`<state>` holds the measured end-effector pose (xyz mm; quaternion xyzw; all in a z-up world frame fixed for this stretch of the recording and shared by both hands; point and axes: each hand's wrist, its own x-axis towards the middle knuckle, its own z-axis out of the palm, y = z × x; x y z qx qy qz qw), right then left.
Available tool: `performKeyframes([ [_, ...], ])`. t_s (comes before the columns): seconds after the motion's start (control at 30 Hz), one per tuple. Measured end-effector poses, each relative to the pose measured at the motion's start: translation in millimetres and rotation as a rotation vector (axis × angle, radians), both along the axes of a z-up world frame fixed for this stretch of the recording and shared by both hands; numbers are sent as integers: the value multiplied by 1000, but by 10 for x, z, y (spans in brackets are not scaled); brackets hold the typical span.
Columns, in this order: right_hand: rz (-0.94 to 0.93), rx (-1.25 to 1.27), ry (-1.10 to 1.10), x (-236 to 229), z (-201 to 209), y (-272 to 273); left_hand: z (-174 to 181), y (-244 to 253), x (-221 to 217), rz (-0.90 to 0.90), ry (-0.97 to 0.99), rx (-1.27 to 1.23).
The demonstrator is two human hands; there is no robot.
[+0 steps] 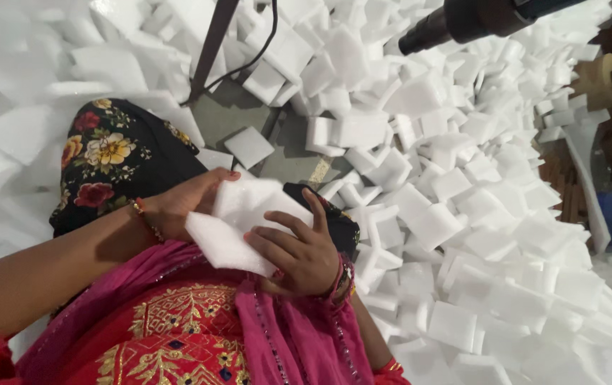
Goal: The person sits on the floor surrounded by white foam pieces and uses a heat gun to melt the edges of two foam blocks together. They repeatedly pick up foam pieces, apply heat to the edges, and press them together to form a larger block.
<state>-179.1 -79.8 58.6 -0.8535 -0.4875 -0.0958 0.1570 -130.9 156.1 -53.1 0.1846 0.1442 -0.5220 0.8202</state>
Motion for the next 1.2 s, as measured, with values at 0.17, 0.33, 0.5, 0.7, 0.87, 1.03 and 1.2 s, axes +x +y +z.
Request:
performKeyframes([
  [0.17,-441,380,164,-176,-286,20,15,-139,-72,412,-447,-108],
  [0.33,-682,1103,471,-462,-693,328,63,-318,-284,522,-845,18],
  [0.5,-445,999,478,-519,-748,172,75,-359,-338,504,-1130,296],
  [0.7,-583,922,423,-543,-792,143,63,-401,-340,593,-1238,290],
  [0.87,-600,930,432,-557,-816,135,45,-410,-339,620,-1301,372],
  [1.03,-604,943,440,-547,-822,123,100,-458,-328,651,-1307,327],
  [1.2,-592,944,443,-565,-841,104,158,-462,-323,606,-1292,456],
])
